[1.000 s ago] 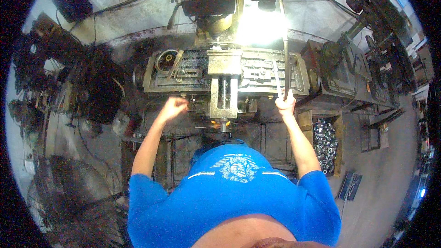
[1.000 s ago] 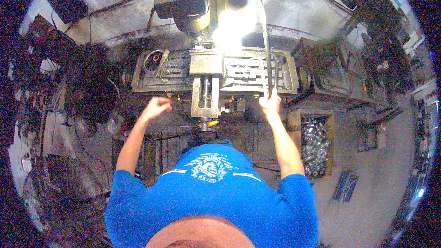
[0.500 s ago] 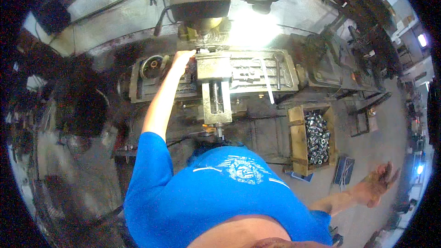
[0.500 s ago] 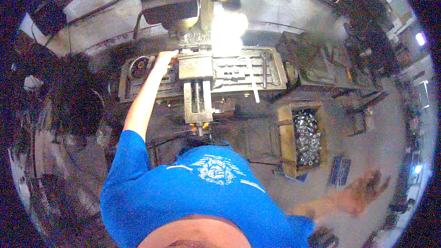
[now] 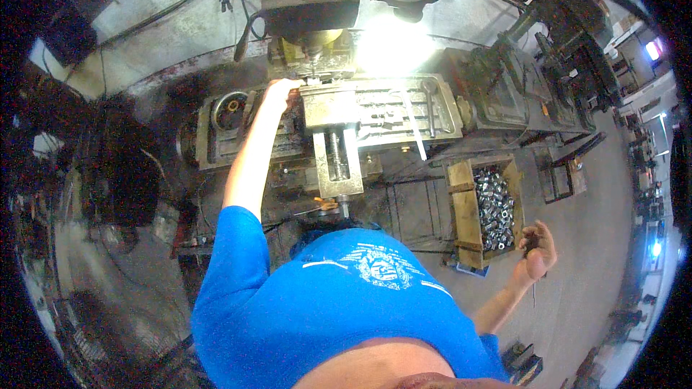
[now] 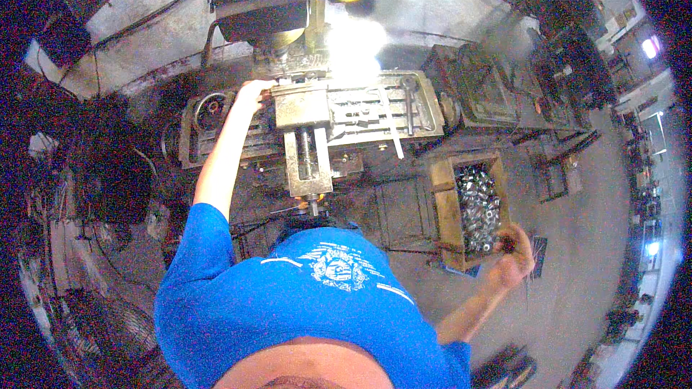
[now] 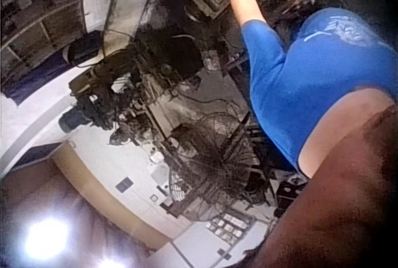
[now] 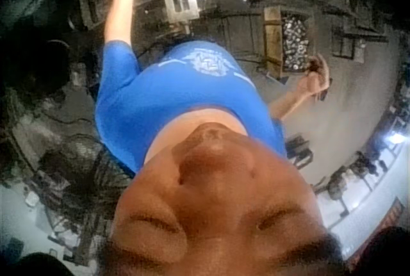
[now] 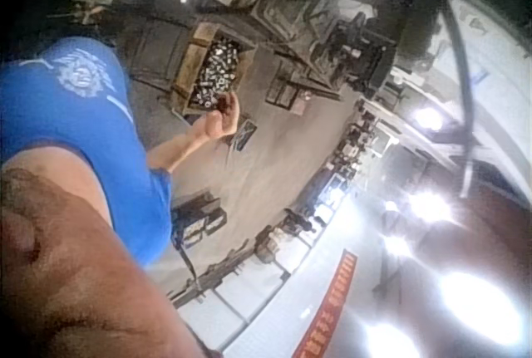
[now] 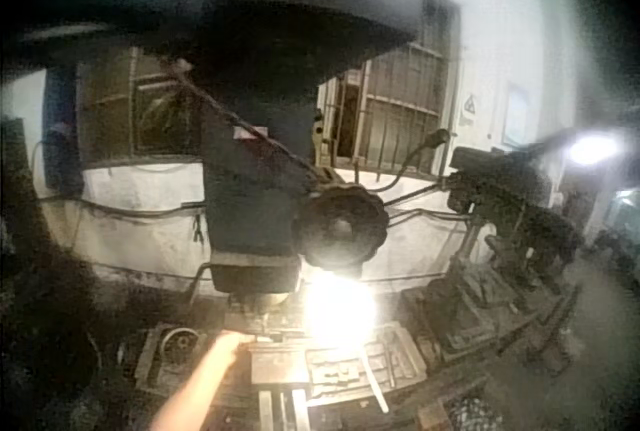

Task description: The person operates a milling machine, repeatedly loading small metal parts into the vise, activating the machine, and measuring the parts with a caliper. The person also uses a compressed air nozzle to clear debris from the machine bed and vise area between cycles.

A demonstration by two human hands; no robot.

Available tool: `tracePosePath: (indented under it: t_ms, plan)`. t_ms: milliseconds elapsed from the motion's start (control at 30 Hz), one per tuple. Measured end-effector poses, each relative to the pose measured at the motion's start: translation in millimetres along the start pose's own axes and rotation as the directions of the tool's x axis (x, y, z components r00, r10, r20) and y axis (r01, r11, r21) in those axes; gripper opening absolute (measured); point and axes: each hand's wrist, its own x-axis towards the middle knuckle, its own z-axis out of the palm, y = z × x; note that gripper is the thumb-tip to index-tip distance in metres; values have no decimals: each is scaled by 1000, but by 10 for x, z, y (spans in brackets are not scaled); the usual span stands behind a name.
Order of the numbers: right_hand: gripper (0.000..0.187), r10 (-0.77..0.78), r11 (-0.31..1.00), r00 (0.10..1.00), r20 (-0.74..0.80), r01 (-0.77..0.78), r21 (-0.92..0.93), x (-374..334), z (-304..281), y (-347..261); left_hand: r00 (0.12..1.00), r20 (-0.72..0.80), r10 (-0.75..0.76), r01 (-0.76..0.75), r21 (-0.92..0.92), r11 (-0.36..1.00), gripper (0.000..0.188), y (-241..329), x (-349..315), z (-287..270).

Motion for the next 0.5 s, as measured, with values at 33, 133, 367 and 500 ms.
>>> tracePosePath:
  t_ms: [33,133,367,500]
  plan:
    - [72,4,1000,1000,16,-4,10,-18,59,-19,999,-11,-32,32,29,999,12,30,54,-115]
    - [72,45,997,995,94,-51,56,-16,149,5,993,-114,42,-19,196,980,17,-32,82,-594]
    - [34,351,933,841,412,-277,-231,-20,982,362,936,148,321,-352,337,873,18,-107,-884,-495]
    - [45,3,989,672,740,109,-103,-227,1811,263,869,407,282,-339,74,938,19,-207,-1459,114]
